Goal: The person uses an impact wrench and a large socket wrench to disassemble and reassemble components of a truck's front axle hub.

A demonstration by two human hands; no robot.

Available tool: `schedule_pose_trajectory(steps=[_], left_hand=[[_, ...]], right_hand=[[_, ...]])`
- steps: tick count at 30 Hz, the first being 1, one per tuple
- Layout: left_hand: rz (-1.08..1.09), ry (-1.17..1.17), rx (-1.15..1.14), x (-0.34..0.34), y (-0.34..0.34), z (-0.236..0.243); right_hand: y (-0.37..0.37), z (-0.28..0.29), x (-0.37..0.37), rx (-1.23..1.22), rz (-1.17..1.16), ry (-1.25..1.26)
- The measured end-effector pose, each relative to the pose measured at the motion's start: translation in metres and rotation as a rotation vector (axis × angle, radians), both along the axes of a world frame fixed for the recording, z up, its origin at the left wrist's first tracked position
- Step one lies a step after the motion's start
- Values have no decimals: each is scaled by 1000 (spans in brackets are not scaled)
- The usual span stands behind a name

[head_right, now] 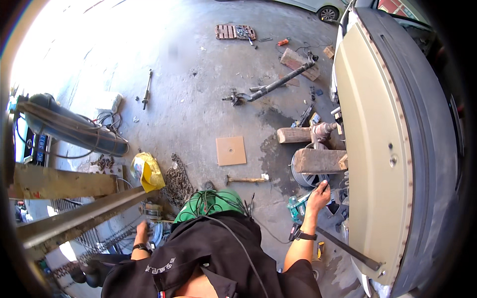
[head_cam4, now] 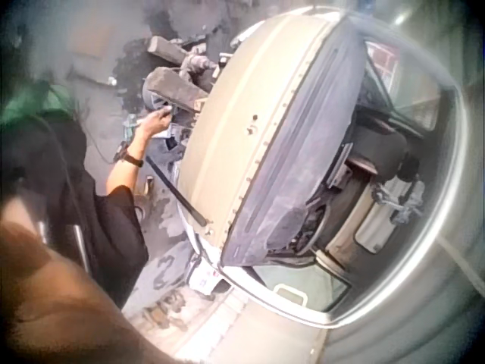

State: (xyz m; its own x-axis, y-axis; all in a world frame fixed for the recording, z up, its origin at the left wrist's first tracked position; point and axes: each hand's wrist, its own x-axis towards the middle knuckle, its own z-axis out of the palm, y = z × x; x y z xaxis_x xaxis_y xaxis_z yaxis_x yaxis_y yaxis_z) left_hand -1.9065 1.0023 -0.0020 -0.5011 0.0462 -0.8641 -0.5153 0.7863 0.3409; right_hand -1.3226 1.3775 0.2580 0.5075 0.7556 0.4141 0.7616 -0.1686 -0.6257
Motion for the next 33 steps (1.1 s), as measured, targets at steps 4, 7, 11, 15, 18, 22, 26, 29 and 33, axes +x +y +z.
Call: schedule_pose_trajectory(steps=[4,7,11,15,18,22,26,29,33], left_hand=[[-217,235,246,-86,155,45],[-204,271,337,-131,269,92],[-178,296,260,-197,334,87],[64,115,75,-233,374,59],[300,-169,-102,-264,381,44],[420,-103,-70,-297,429,63],[441,-43,-5,-355,554,91],[452,-64,35,-411,612,77],[260,-188,-26,-541,710,22]], right_hand=[[89,30,-53,-27,-49,-1],[156,8,-74,3,-71,10],[266,-8,-135,-69,-70,14],[408,-25,-186,66,-22,-23],[508,5,-263,4,-33,207],[615,33,-358,-103,56,211],[715,51,-424,-103,118,9],[767,40,-471,-140,140,47],[854,48,-557,-107,38,-8]])
